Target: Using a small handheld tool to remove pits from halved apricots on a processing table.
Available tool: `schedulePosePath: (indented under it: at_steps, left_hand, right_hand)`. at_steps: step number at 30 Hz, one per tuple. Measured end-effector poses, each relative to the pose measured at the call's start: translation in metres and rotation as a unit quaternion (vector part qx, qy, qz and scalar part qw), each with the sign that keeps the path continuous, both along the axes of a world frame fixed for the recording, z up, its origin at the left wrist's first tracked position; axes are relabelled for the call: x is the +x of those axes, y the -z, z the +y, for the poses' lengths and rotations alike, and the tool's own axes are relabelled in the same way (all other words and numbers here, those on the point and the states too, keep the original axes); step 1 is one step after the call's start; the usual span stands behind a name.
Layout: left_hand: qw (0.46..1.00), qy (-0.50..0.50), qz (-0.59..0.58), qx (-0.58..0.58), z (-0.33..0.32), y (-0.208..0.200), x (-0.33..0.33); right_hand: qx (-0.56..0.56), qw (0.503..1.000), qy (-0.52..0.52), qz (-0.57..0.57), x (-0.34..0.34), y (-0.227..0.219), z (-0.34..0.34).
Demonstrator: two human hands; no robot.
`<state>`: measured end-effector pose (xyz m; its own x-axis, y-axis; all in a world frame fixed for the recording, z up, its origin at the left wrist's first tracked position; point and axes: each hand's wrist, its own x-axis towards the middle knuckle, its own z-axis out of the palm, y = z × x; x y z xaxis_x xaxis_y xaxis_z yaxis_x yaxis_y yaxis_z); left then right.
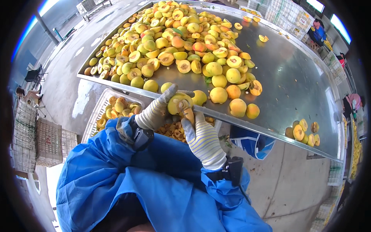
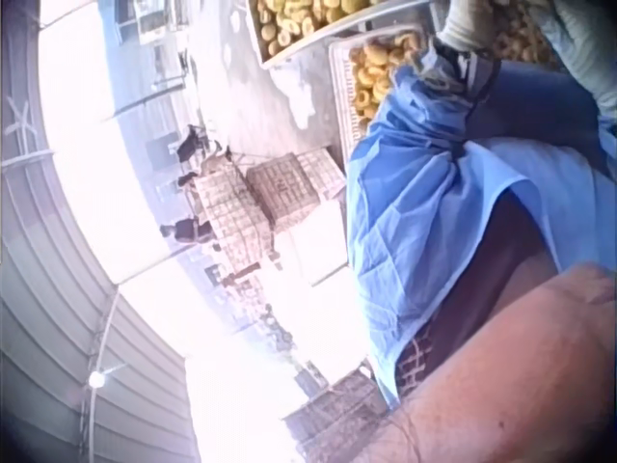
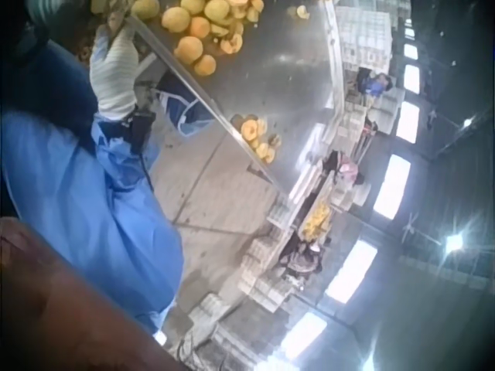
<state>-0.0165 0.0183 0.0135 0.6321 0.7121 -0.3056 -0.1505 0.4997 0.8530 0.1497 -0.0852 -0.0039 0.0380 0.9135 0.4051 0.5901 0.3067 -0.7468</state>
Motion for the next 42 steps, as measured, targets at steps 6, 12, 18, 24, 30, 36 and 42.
schedulePosePath:
  at_steps: [6,12,18,24,30,36,42]
  left_hand:
    - [0.999,-0.040,0.017,0.007,-0.007,0.002,0.012]
    - [0.996,-0.019,0.065,0.052,-0.003,0.004,0.005]
    - [0.993,-0.037,-0.108,-0.042,-0.002,0.003,0.010]
    - [0.976,0.000,-0.211,-0.045,0.003,0.014,0.007]
    - [0.963,-0.030,-0.261,-0.062,0.010,0.020,0.003]
    - [0.942,-0.144,-0.291,-0.080,0.007,0.014,-0.003]
    - [0.889,-0.178,-0.357,-0.225,0.009,0.026,0.004]
  right_hand:
    - [-0.004,0.997,0.017,-0.077,-0.006,0.016,0.002]
    - [-0.002,0.993,0.008,-0.121,0.003,0.017,0.009]
    - [-0.028,0.999,0.004,0.026,0.002,0.002,0.010]
    - [0.167,0.978,0.054,0.112,-0.016,-0.006,0.030]
    - [-0.078,0.988,0.008,0.131,-0.008,-0.007,0.009]
    - [-0.139,0.971,0.037,-0.191,0.007,0.000,0.005]
    - [-0.095,0.995,0.013,0.037,-0.002,0.011,0.012]
